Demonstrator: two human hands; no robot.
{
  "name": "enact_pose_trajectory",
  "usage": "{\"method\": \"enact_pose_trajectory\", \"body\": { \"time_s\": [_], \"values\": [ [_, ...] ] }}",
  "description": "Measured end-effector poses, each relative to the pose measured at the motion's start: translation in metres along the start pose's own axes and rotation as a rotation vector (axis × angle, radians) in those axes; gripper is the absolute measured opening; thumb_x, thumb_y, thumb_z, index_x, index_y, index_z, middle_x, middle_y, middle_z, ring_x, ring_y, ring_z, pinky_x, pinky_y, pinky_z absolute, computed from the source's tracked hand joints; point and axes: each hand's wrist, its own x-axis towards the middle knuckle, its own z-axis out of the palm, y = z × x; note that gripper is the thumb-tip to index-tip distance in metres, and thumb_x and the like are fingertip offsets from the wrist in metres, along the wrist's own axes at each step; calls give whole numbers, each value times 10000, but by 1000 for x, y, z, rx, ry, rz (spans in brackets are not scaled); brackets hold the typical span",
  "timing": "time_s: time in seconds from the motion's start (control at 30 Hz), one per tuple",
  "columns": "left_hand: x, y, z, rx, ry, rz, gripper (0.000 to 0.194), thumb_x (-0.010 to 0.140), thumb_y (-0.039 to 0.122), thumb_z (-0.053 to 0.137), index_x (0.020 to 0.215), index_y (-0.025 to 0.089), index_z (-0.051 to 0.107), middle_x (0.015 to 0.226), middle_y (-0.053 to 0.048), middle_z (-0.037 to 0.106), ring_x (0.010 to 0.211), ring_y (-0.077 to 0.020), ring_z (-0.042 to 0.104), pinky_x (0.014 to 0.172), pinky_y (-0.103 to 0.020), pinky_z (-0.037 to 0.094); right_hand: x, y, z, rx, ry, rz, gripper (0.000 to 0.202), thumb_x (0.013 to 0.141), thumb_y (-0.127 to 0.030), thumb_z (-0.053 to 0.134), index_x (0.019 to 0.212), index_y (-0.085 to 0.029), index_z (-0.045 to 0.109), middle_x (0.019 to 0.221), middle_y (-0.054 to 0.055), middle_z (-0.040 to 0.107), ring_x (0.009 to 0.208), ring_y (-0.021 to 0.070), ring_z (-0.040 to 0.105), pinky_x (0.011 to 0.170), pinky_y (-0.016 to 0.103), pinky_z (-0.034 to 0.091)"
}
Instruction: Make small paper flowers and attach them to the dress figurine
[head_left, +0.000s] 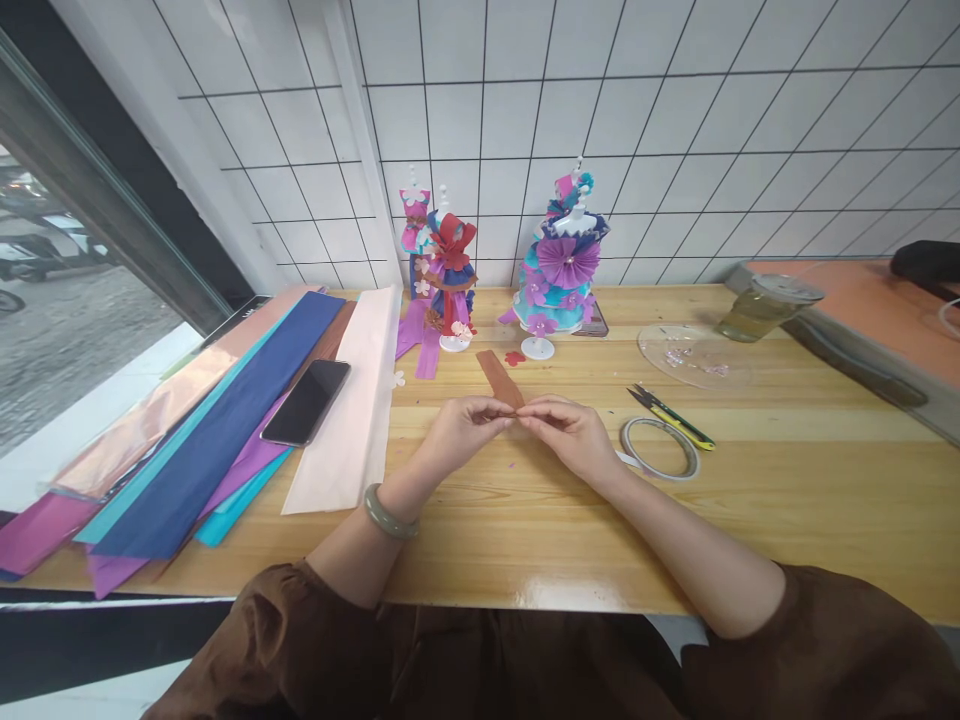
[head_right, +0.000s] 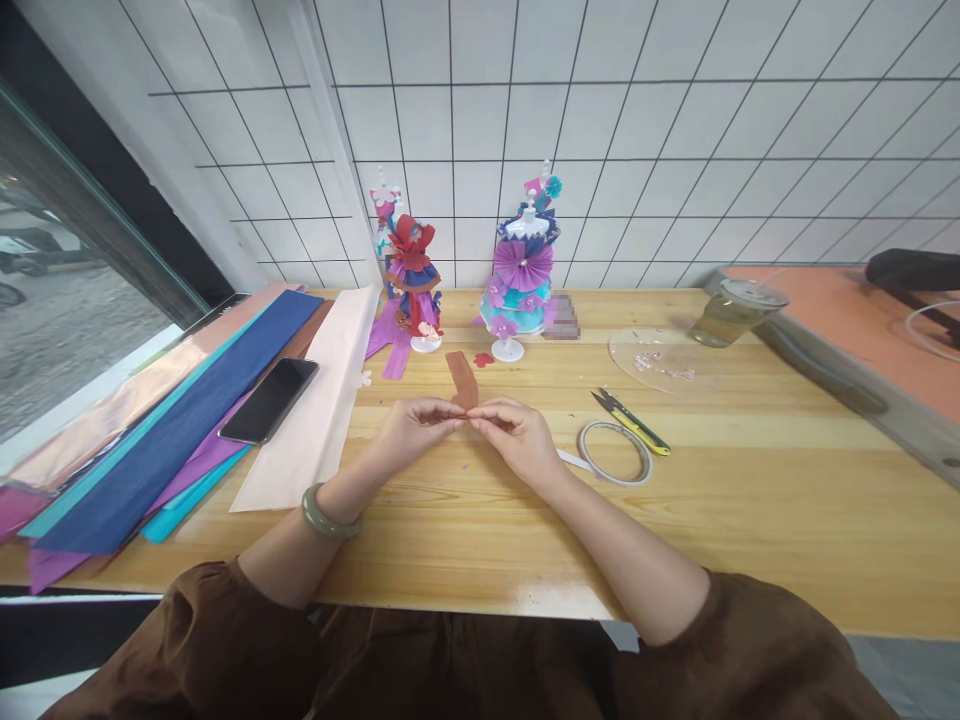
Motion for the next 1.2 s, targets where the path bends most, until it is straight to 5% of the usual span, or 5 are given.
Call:
{"method": "enact_pose_trajectory", "body": {
  "time_s": [0.17, 1.2],
  "values": [
    [-1, 3, -3, 70, 19, -2, 196, 709, 304, 573, 818, 175, 672, 804, -35, 677, 734, -150, 608, 667, -245, 464, 0, 3, 1, 55, 8, 107, 274, 688, -345, 610, 914, -193, 650, 770, 35, 642, 678, 152, 567, 638, 297, 464],
    [-2, 9, -6, -120, 56, -67, 254, 657, 353, 631, 807, 155, 684, 836, -61, 682, 787, -184, 615, 723, -281, 477, 2, 4, 0, 428, 66, 352, 236, 546, -316, 738, 725, -177, 676, 646, 15, 660, 567, 108, 571, 595, 261, 476]
  ]
}}
